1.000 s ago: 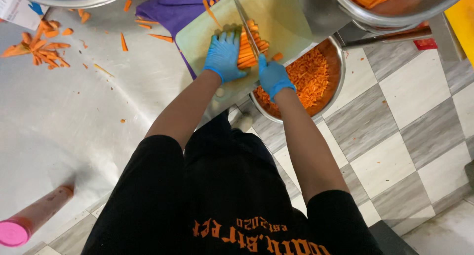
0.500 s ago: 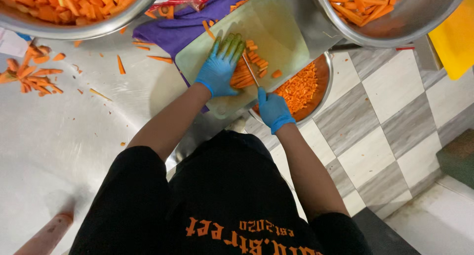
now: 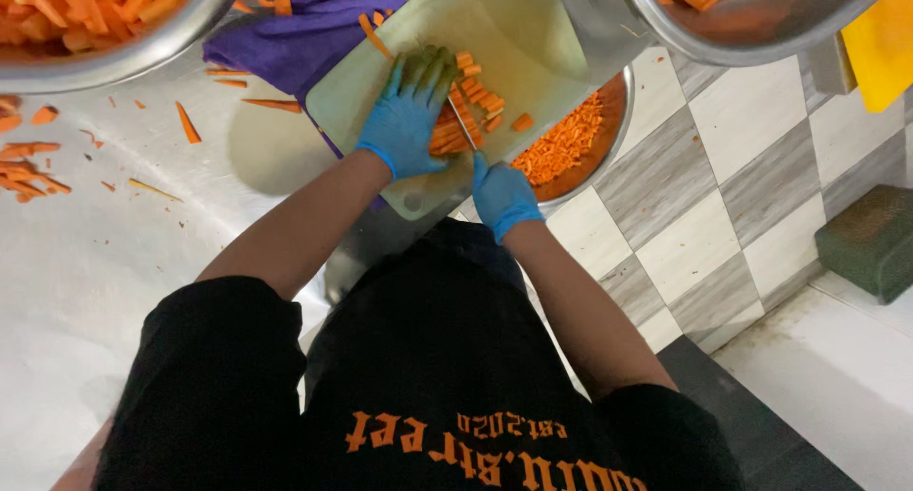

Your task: The person takes carrot sticks from a metal bowl and cuts them into smaller pieces on a cutting board with a knife, then sweeps the cut pieces into a bowl of diced carrots, repeating the cycle. Bowls of whole sticks and diced carrots sit on the stainless steel counter around the board.

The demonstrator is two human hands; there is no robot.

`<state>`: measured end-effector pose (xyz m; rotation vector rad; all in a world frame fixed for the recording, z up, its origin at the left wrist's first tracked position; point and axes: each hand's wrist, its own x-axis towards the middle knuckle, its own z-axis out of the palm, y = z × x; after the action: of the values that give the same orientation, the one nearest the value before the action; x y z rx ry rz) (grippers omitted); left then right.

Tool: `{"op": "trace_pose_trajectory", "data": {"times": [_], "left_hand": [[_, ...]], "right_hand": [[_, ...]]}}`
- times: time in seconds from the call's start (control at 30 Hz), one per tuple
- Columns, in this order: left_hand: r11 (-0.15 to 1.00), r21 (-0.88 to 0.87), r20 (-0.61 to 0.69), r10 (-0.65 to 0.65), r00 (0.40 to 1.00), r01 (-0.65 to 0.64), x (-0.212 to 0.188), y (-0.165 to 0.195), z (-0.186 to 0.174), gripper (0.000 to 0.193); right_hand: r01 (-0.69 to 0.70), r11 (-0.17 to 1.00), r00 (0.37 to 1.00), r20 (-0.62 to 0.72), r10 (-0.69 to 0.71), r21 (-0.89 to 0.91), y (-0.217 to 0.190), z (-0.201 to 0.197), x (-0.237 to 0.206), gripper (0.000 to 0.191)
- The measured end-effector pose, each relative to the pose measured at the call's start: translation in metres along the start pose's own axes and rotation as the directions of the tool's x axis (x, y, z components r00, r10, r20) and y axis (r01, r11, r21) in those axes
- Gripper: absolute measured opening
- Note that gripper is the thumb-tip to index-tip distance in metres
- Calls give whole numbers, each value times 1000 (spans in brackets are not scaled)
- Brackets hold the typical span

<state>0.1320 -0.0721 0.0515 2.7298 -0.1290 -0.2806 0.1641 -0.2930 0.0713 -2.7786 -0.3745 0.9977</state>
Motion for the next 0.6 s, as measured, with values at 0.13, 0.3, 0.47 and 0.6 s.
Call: {"op": "trace_pose_trajectory", "data": {"times": [0.13, 0.3, 0.47, 0.6], "left_hand": [[999, 10, -94, 38, 995, -37, 0, 1, 1, 125], [998, 12, -86, 54, 995, -53, -16, -4, -14, 136], [989, -147, -263, -44, 964, 5, -35, -21, -32, 138], [993, -91, -217, 57, 974, -78, -29, -24, -36, 137]], "right_hand": [[1, 999, 996, -93, 3, 49, -4, 13, 2, 67], [-393, 827, 890, 391, 232, 403, 6, -30, 7, 61], [-59, 954, 993, 114, 26, 293, 7, -39, -12, 70], [-5, 965, 996, 89, -19, 263, -6, -18, -28, 69]]}}
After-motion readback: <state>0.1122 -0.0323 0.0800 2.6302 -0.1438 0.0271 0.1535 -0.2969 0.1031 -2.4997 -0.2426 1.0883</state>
